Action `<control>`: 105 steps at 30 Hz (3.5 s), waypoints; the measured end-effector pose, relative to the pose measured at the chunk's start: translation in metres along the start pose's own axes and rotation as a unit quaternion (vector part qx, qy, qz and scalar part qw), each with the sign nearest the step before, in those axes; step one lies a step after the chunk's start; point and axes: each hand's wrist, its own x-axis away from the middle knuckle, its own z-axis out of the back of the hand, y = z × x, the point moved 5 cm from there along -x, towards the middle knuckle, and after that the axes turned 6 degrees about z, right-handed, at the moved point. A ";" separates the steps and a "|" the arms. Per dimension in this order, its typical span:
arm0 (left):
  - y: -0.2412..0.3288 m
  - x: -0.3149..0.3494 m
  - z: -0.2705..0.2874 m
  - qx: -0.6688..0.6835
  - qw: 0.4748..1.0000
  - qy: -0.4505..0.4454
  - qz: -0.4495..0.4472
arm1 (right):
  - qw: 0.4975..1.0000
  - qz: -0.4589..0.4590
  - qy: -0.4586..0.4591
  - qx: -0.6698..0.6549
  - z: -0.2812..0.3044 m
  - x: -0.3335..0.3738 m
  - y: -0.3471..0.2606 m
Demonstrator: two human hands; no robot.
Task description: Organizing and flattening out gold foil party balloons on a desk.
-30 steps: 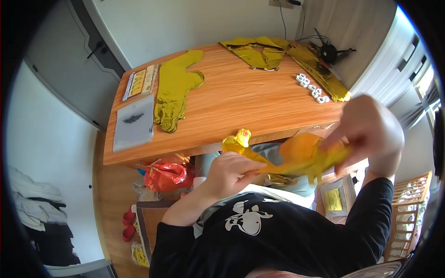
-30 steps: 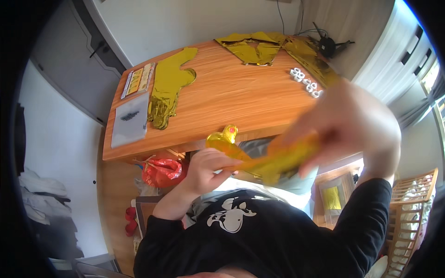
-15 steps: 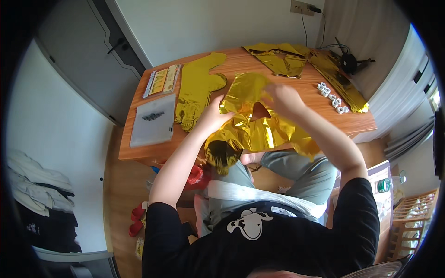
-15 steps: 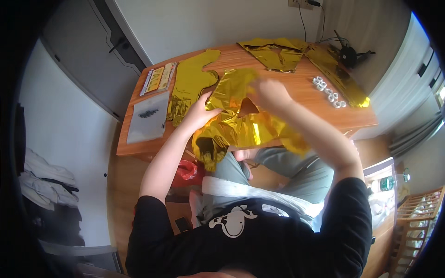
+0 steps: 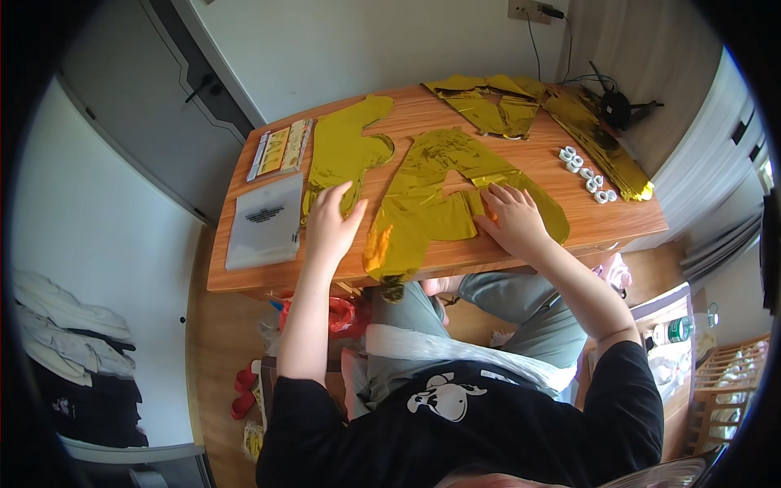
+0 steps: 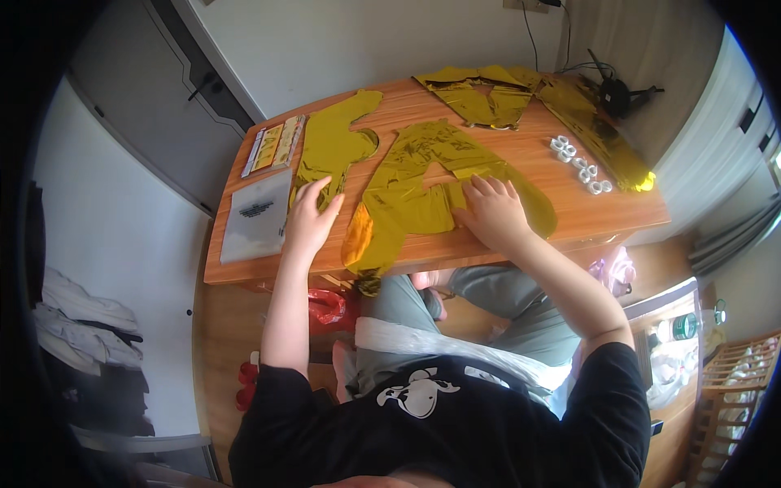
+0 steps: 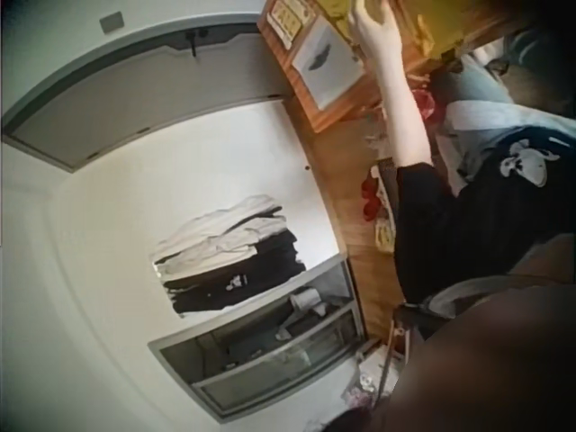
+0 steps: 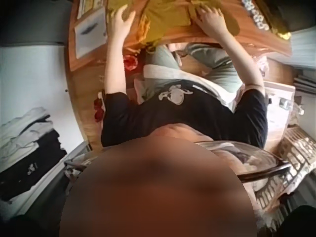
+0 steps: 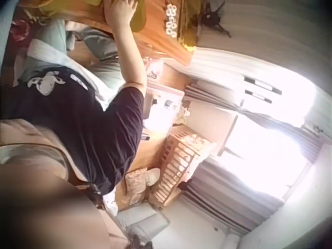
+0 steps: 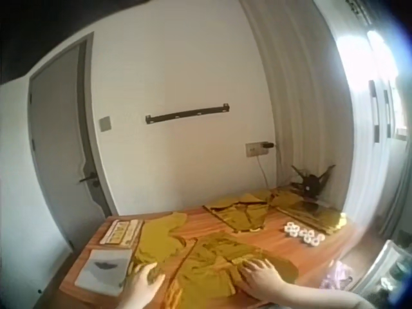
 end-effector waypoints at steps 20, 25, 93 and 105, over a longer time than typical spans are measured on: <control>-0.040 0.060 0.016 -0.115 0.957 0.113 0.242 | 0.954 0.235 -0.037 -0.183 -0.031 -0.150 -0.209; -0.041 0.066 0.009 -0.102 0.960 0.122 0.230 | 0.952 0.207 -0.178 -0.141 -0.055 -0.171 -0.233; 0.008 0.041 0.012 -0.024 0.997 -0.023 -0.077 | 0.940 0.248 0.028 -0.234 0.028 0.039 -0.029; 0.001 0.051 -0.008 -0.009 0.994 -0.072 -0.086 | 0.892 -0.195 -0.076 -0.399 0.027 0.014 -0.022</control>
